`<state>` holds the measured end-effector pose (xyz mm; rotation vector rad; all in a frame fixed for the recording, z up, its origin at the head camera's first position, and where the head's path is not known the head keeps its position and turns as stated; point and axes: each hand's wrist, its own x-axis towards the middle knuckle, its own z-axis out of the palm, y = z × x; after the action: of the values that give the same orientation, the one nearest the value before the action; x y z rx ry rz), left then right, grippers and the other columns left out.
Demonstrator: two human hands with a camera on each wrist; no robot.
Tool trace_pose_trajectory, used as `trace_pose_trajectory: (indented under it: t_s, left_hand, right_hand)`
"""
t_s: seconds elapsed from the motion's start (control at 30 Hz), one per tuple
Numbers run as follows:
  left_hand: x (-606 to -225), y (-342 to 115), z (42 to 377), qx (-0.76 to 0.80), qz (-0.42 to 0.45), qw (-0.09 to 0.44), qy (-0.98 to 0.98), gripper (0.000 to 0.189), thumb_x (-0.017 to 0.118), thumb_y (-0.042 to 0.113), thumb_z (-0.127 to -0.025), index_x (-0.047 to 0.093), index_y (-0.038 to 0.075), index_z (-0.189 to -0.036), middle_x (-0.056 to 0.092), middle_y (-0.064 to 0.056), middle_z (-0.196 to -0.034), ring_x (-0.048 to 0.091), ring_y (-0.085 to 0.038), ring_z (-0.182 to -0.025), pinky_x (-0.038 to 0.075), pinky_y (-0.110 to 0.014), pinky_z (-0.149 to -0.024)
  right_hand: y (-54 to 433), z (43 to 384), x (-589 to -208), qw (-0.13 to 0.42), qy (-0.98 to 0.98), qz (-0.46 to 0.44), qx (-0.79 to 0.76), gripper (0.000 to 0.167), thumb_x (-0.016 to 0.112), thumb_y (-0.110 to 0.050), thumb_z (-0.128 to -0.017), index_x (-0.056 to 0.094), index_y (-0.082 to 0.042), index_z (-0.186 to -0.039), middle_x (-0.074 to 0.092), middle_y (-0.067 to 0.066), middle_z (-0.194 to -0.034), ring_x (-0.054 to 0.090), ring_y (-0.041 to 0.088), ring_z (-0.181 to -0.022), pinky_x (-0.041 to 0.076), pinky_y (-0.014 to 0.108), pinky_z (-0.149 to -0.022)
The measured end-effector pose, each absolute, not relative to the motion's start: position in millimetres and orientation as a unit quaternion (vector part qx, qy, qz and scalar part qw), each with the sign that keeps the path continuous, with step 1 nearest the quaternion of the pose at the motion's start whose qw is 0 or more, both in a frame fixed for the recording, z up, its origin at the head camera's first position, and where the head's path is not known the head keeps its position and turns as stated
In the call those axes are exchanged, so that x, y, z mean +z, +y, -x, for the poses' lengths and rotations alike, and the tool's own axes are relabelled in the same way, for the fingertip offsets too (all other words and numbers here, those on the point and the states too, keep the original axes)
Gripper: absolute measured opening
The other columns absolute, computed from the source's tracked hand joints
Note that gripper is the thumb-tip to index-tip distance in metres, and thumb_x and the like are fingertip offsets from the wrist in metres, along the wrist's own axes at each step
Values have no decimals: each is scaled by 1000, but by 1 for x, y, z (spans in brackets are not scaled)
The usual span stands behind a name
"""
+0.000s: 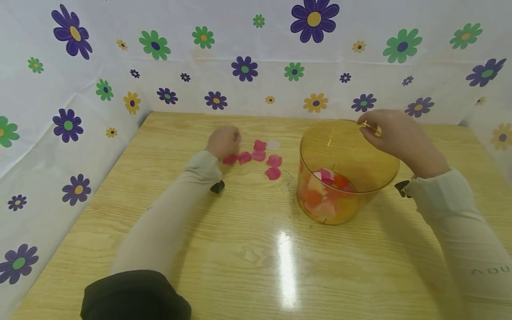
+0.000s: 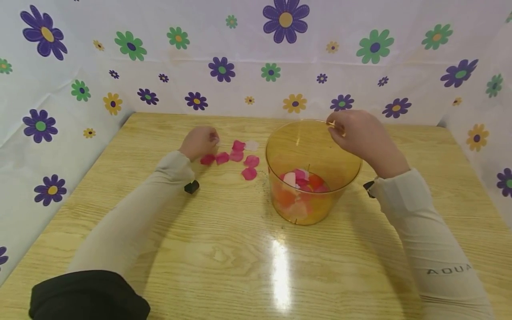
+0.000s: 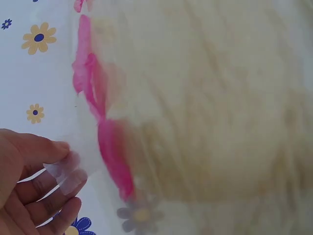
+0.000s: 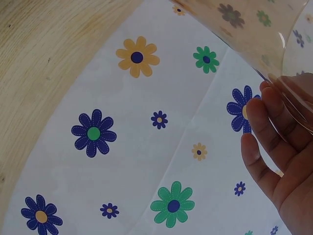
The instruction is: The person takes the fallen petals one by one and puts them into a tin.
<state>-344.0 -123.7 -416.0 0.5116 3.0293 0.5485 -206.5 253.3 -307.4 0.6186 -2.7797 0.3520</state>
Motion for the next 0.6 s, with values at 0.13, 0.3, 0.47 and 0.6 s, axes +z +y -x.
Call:
trace_pose_trajectory:
  t_s: [0.13, 0.3, 0.47, 0.6]
  left_hand:
    - [-406, -124, 339, 176, -179, -37, 967, 20, 50, 5, -85, 67, -1, -94, 69, -17, -94, 63, -30, -89, 50, -39, -83]
    - [-375, -108, 324, 215, -204, -85, 951, 19, 51, 10, -90, 67, 1, -96, 70, -14, -96, 65, -26, -89, 51, -37, -85]
    - [-326, -71, 286, 256, -247, -130, 926, 16, 55, 16, -93, 68, 7, -99, 71, -7, -98, 65, -20, -92, 50, -31, -88]
    - [-300, -43, 252, 267, -308, -161, 899, 15, 58, 18, -92, 69, 9, -99, 71, -3, -96, 63, -15, -90, 48, -27, -86]
  right_hand:
    - [254, 207, -308, 136, -959, -217, 123, 16, 61, -4, -86, 66, 1, -100, 70, 19, -92, 63, 30, -76, 54, 47, -73]
    - [254, 207, -308, 133, -959, -218, 123, 15, 61, -4, -86, 66, 1, -100, 70, 19, -92, 63, 30, -76, 54, 47, -74]
    - [254, 207, -308, 138, -958, -219, 124, 15, 61, -3, -86, 66, 1, -99, 70, 19, -91, 63, 30, -76, 54, 46, -73]
    - [254, 207, -308, 136, -959, -216, 125, 15, 61, -4, -86, 66, 0, -100, 70, 19, -92, 63, 30, -77, 54, 47, -74]
